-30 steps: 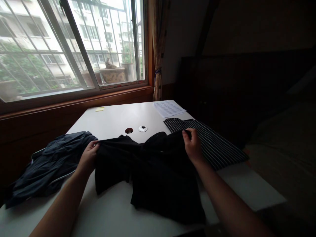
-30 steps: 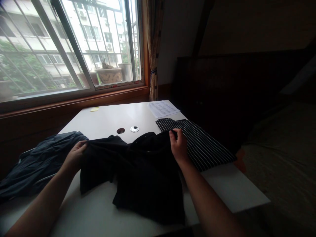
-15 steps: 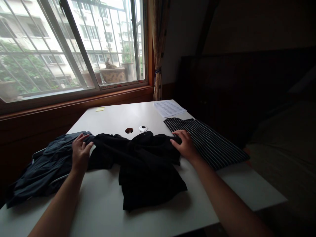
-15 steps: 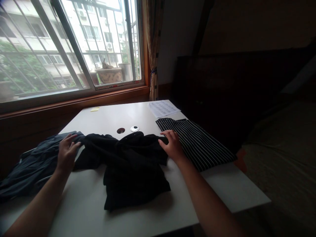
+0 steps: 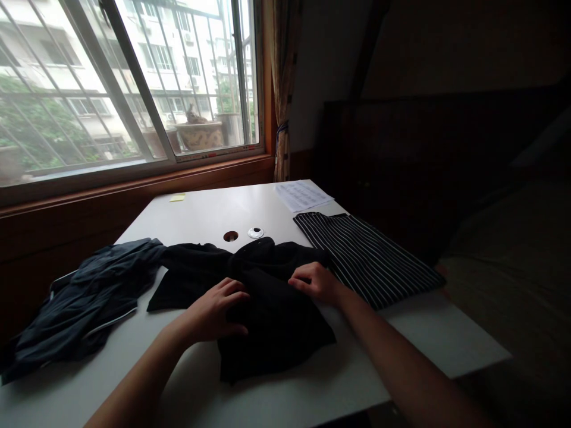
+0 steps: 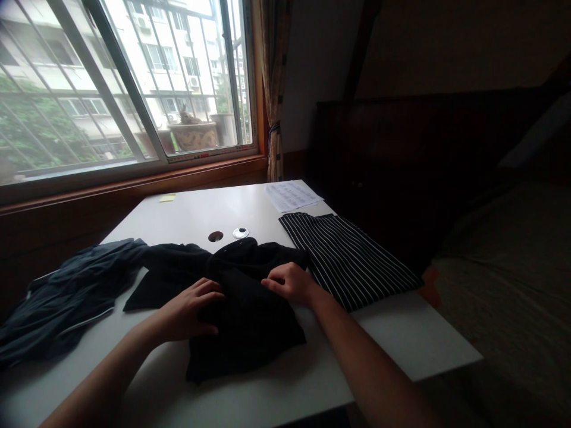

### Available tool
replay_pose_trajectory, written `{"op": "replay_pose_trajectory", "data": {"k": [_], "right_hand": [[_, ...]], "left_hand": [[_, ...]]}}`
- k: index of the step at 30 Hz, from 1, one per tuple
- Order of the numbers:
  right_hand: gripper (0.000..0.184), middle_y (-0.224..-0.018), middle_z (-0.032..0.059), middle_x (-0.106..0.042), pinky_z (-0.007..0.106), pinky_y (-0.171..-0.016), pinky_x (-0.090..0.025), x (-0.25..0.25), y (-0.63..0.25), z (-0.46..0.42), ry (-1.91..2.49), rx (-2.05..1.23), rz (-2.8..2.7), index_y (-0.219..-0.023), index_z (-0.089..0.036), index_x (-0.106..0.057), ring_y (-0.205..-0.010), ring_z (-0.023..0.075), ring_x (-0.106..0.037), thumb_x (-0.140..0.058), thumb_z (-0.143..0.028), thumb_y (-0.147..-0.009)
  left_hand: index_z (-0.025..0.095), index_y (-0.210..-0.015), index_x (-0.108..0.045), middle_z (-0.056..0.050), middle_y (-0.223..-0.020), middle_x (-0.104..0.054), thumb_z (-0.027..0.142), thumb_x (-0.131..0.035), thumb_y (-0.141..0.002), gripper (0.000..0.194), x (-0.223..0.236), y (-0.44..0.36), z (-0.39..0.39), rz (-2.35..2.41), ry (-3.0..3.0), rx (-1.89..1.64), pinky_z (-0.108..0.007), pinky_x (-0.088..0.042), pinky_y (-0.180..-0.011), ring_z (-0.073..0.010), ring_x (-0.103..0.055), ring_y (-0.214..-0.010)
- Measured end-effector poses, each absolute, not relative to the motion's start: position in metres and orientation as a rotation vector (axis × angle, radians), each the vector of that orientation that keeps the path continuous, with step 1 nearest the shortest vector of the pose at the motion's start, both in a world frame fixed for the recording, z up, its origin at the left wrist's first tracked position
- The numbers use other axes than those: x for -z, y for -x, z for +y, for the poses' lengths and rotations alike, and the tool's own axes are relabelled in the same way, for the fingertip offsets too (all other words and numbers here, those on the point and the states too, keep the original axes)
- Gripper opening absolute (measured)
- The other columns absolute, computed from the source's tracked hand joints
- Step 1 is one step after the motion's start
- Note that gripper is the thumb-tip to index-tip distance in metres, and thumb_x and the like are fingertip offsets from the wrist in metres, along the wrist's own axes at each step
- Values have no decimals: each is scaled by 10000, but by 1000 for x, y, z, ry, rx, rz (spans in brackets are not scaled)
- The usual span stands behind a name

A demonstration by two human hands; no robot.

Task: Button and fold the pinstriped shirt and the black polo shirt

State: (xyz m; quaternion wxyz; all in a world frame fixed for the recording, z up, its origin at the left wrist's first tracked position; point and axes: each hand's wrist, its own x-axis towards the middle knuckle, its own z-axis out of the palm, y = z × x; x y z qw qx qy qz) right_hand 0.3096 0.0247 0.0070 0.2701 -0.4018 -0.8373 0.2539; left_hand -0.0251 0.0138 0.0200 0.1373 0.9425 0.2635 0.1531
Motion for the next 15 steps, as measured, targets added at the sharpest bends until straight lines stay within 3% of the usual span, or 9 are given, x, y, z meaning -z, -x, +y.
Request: {"op": "replay_pose_trajectory", "data": {"k": [4, 6, 11, 15], "right_hand": [[437, -698, 17, -632, 266, -625, -389, -4, -306, 24, 1023, -865, -2277, -738, -149, -695, -668, 154, -571, -620, -547, -902], [416, -658, -8, -573, 257, -593, -353, -3, -305, 24, 1032, -933, -2272, -697, -149, -664, -640, 138, -531, -672, -529, -865], [401, -627, -37, -473, 250, -560, -299, -5, -310, 24, 1085, -1147, -2002, -677, -161, -612, -613, 115, -442, -665, -506, -873], [381, -661, -39, -483, 243, -562, -312, -10, -316, 26, 1088, -1222, -1581, -745, -177, -606, -615, 114, -431, -666, -532, -870]], "left_hand": [[249, -1138, -665, -90, -1294, -644, 222, -644, -904, 236, -8, 33, 23, 745, -2751, -475, -436, -508, -991, -271, -556, -1198], [239, -1090, -676, -87, -1298, -661, 153, -580, -924, 211, -4, 37, 27, 740, -2728, -528, -418, -512, -996, -256, -573, -1209], [214, -1017, -712, -119, -1275, -686, 216, -546, -962, 175, -13, 48, 32, 799, -2499, -781, -359, -546, -937, -229, -664, -1111], [192, -953, -754, -98, -1075, -758, 298, -630, -921, 166, -35, 69, 31, 989, -2216, -1016, -331, -558, -871, -234, -705, -971]]}}
